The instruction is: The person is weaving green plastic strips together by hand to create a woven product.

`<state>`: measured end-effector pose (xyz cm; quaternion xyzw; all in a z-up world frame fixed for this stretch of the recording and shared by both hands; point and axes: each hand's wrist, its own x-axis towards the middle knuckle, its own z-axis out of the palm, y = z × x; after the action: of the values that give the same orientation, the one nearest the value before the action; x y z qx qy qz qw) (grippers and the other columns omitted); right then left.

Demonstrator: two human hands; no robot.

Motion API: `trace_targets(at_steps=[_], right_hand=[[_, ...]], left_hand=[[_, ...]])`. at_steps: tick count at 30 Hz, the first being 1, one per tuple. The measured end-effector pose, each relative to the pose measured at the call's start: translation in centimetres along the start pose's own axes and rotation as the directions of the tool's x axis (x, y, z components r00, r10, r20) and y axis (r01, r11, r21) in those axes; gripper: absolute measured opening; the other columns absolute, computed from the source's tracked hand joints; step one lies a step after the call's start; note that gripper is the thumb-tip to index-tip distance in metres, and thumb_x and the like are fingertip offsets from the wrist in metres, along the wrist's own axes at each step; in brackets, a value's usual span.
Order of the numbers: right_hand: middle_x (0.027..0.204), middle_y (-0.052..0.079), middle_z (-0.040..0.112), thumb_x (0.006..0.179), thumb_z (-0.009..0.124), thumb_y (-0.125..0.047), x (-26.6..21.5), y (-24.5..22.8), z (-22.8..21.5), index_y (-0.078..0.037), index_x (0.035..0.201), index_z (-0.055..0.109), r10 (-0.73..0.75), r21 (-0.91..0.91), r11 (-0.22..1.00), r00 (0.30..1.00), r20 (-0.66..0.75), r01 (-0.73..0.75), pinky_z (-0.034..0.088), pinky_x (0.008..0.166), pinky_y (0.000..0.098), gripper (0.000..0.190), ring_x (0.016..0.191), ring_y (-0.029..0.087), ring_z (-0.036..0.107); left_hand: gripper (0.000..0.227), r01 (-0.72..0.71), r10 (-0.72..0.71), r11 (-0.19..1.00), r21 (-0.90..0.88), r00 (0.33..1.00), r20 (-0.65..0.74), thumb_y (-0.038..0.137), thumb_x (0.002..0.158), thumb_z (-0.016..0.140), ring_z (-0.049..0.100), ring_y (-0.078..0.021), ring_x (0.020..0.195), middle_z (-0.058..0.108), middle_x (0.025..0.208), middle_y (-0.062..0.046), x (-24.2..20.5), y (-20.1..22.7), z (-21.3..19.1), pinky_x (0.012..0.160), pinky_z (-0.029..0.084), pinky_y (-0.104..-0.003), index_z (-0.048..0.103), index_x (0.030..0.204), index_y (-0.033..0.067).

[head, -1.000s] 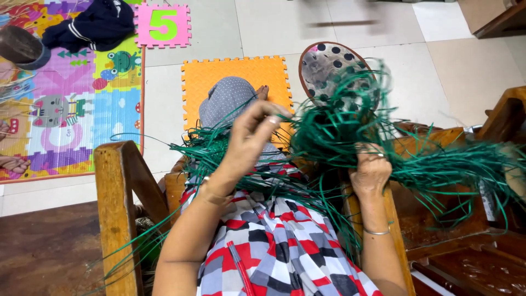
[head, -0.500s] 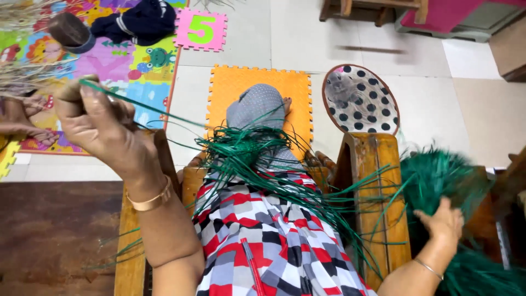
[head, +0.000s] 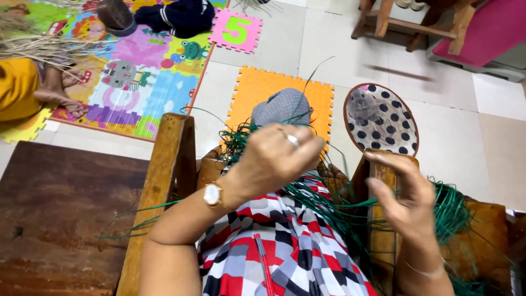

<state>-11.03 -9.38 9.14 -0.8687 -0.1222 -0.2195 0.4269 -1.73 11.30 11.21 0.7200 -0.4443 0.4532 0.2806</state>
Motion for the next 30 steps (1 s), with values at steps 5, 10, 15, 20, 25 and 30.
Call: trace_targets(at_steps=[5,10,15,20,25,30], right_hand=[[0.085,0.02,0.059,0.072,0.054,0.008,3.2,0.2,4.2,0.01,0.109,0.046,-0.039,0.442,0.896,0.988,0.149,-0.031,0.05,0.069,0.0401,0.038,0.076,0.025,0.061],[0.061,0.012,0.057,0.074,0.055,0.006,5.7,-1.6,4.7,0.004,0.095,0.058,-0.08,0.188,0.981,0.98,0.181,0.045,0.044,0.044,0.0286,0.021,0.049,0.015,0.054],[0.066,0.006,0.057,0.075,0.06,0.004,6.9,-2.1,5.4,-0.006,0.085,0.062,-0.279,-0.229,0.923,0.948,0.154,0.309,0.043,0.043,0.0297,0.014,0.05,0.023,0.054],[0.063,0.002,0.053,0.077,0.061,0.001,7.7,-3.0,5.4,-0.007,0.09,0.062,-0.363,-0.357,0.841,0.913,0.187,0.407,0.042,0.041,0.0258,0.016,0.046,0.016,0.05],[0.044,0.004,0.044,0.073,0.058,0.006,9.1,-3.6,5.3,-0.006,0.073,0.059,-0.301,-0.118,0.936,0.927,0.222,0.332,0.036,0.037,0.0252,0.011,0.037,0.019,0.046],[0.042,0.002,0.038,0.073,0.055,0.004,10.4,-3.3,5.1,-0.005,0.07,0.057,-0.252,-0.014,0.964,0.931,0.264,0.265,0.034,0.037,0.0245,0.01,0.036,0.014,0.038]], left_hand=[[0.016,-0.063,0.063,0.998,-0.012,0.998,-0.017,0.011,0.082,0.045,0.046,-0.0171,0.047,0.042,0.058,-0.002,-1.3,0.5,1.6,0.044,0.038,-0.026,0.051,0.068,0.0086],[0.014,0.013,-0.013,1.0,-0.021,1.0,0.008,0.012,0.08,0.049,0.046,-0.0182,0.045,0.04,0.057,-0.002,-1.6,-0.5,1.1,0.042,0.037,-0.026,0.048,0.066,0.0095],[0.013,0.1,-0.099,0.992,-0.079,0.995,0.014,0.01,0.079,0.051,0.047,-0.0184,0.045,0.039,0.057,-0.001,-0.8,-1.1,-0.1,0.042,0.037,-0.026,0.047,0.067,0.0094],[0.011,0.153,-0.152,0.982,-0.11,0.988,0.021,0.011,0.077,0.054,0.049,-0.0184,0.046,0.04,0.058,0.0,-0.4,-1.8,-0.9,0.042,0.038,-0.026,0.048,0.068,0.0097],[0.006,0.277,-0.255,0.912,-0.302,0.961,0.108,0.011,0.076,0.056,0.056,-0.0217,0.051,0.049,0.061,-0.002,0.1,-2.8,-1.6,0.044,0.043,-0.028,0.052,0.072,0.0106],[0.001,0.419,-0.38,0.847,-0.329,0.908,0.178,0.013,0.076,0.056,0.06,-0.0184,0.055,0.056,0.063,-0.001,-0.5,-4.3,-1.6,0.047,0.045,-0.026,0.056,0.075,0.012]])
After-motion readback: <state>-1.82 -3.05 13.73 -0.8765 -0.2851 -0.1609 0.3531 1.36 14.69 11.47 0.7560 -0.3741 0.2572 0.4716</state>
